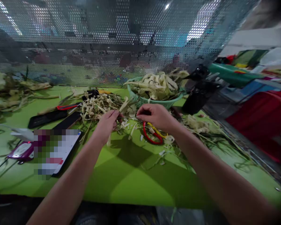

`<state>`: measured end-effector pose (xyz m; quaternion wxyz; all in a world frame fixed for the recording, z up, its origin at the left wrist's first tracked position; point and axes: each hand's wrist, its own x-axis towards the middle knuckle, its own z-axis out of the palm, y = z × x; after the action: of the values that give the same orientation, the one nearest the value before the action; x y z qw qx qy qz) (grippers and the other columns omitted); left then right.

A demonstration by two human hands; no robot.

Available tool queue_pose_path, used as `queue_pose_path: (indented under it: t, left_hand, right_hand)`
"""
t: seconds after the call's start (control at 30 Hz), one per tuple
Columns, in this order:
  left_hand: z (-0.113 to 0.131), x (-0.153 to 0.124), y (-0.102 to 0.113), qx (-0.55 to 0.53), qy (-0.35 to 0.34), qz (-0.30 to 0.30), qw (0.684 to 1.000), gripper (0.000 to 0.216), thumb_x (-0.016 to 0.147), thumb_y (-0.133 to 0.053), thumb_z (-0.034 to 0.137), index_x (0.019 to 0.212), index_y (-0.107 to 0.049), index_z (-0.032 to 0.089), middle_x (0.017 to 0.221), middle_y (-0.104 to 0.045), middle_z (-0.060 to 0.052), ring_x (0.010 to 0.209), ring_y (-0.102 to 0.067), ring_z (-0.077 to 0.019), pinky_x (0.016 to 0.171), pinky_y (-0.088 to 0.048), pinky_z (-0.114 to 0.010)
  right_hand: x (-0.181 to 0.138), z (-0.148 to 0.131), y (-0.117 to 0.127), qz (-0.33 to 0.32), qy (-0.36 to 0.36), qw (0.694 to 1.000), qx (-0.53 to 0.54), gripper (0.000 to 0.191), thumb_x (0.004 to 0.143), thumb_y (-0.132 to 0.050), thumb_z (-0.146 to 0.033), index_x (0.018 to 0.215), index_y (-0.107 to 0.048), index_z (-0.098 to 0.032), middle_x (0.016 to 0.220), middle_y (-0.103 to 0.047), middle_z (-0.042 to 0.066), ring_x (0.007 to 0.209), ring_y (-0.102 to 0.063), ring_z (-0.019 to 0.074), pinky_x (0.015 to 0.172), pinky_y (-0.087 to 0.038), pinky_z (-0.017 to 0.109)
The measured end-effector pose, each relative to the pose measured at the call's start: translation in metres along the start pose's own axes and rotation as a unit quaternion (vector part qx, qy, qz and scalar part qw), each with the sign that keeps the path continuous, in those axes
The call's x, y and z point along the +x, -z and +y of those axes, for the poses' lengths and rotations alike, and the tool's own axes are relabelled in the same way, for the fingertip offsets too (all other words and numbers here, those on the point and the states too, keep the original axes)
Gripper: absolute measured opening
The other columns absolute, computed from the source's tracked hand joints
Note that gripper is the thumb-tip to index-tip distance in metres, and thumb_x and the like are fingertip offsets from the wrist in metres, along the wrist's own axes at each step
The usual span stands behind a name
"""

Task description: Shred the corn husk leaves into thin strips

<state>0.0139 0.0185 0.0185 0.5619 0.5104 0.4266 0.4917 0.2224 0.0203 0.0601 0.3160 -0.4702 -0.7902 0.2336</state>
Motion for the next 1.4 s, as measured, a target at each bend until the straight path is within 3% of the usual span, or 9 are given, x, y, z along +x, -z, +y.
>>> queue_pose_path:
  t: [0.17,0.27,0.37,0.5,0.67,0.8,1.03,1.2,1.4]
  left_hand:
    - [0.011,0.0,0.016,-0.1,-0.029,0.105,0.989,0.024,0.083,-0.057,0.035,0.071,-0.055,0.014,0.054,-0.047,0.004,0.037,-0.026,-0.0016,0.038,-0.017,-0.016]
    - [0.015,0.001,0.02,-0.148,-0.031,0.119,0.981,0.022,0.083,-0.058,0.032,0.07,-0.054,0.015,0.052,-0.04,0.006,0.037,-0.027,-0.0016,0.037,-0.016,-0.015]
    - [0.018,0.001,0.023,-0.172,-0.045,0.114,0.977,0.022,0.084,-0.057,0.032,0.071,-0.053,0.015,0.052,-0.038,0.007,0.037,-0.025,-0.0011,0.036,-0.016,-0.015]
    - [0.019,0.001,0.027,-0.179,-0.058,0.114,0.975,0.022,0.085,-0.056,0.032,0.071,-0.052,0.015,0.052,-0.036,0.007,0.037,-0.025,-0.0012,0.036,-0.016,-0.015]
    - [0.017,0.003,0.029,-0.16,-0.044,0.124,0.978,0.025,0.086,-0.054,0.034,0.07,-0.051,0.016,0.053,-0.035,0.007,0.037,-0.024,-0.0009,0.037,-0.016,-0.016]
    - [0.019,0.003,0.029,-0.161,-0.033,0.126,0.978,0.025,0.087,-0.054,0.034,0.07,-0.051,0.016,0.054,-0.037,0.007,0.038,-0.025,-0.0009,0.038,-0.016,-0.016]
    - [0.021,0.001,0.028,-0.155,-0.036,0.125,0.979,0.025,0.086,-0.055,0.035,0.07,-0.052,0.015,0.058,-0.045,0.005,0.039,-0.027,-0.0007,0.039,-0.017,-0.017]
    - [0.016,0.0,0.024,-0.133,-0.042,0.07,0.988,0.023,0.085,-0.054,0.035,0.072,-0.052,0.016,0.07,-0.059,0.001,0.037,-0.025,-0.0001,0.038,-0.021,-0.018]
    - [0.004,-0.005,0.007,-0.122,0.042,-0.012,0.992,0.024,0.084,-0.055,0.038,0.073,-0.052,0.016,0.066,-0.058,0.002,0.038,-0.025,-0.0013,0.038,-0.019,-0.018]
  right_hand:
    - [-0.02,-0.006,0.072,-0.041,-0.015,0.991,-0.125,0.026,0.08,-0.063,-0.046,0.081,-0.07,-0.021,0.073,-0.068,0.002,0.065,-0.06,0.0157,0.062,-0.044,0.029]
    - [-0.045,0.005,0.117,-0.051,-0.008,0.983,-0.175,0.028,0.08,-0.062,-0.053,0.084,-0.071,-0.027,0.078,-0.071,0.004,0.069,-0.064,0.0177,0.061,-0.047,0.03]
    - [-0.062,0.015,0.132,-0.123,0.03,0.972,-0.197,0.021,0.077,-0.067,-0.052,0.085,-0.074,-0.034,0.071,-0.071,0.002,0.058,-0.064,0.0173,0.051,-0.047,0.028]
    - [-0.048,0.001,0.085,-0.084,0.012,0.965,-0.247,0.026,0.079,-0.066,-0.044,0.103,-0.072,-0.034,0.101,-0.071,0.006,0.08,-0.066,0.0259,0.066,-0.049,0.036]
    - [-0.003,-0.023,-0.016,-0.149,0.023,0.96,-0.234,0.02,0.084,-0.056,-0.037,0.088,-0.071,-0.024,0.089,-0.07,0.005,0.079,-0.063,0.0215,0.068,-0.043,0.03]
    - [0.009,-0.017,-0.064,-0.183,-0.009,0.936,-0.3,0.008,0.073,-0.063,-0.027,0.073,-0.068,-0.021,0.082,-0.069,0.007,0.07,-0.062,0.0218,0.055,-0.034,0.027]
    - [0.005,-0.006,-0.05,-0.173,-0.074,0.98,-0.069,0.011,0.07,-0.055,-0.015,0.076,-0.063,-0.02,0.075,-0.067,0.003,0.061,-0.057,0.015,0.054,-0.04,0.025]
    - [0.004,-0.014,-0.026,-0.154,-0.16,0.944,0.244,0.008,0.078,-0.057,-0.025,0.082,-0.053,-0.02,0.081,-0.067,0.003,0.05,-0.054,0.0092,0.048,-0.043,0.022]
    - [0.004,-0.024,-0.019,-0.11,-0.119,0.945,0.282,0.012,0.073,-0.065,-0.025,0.079,-0.056,-0.019,0.069,-0.059,-0.001,0.061,-0.056,0.0111,0.053,-0.047,0.022]
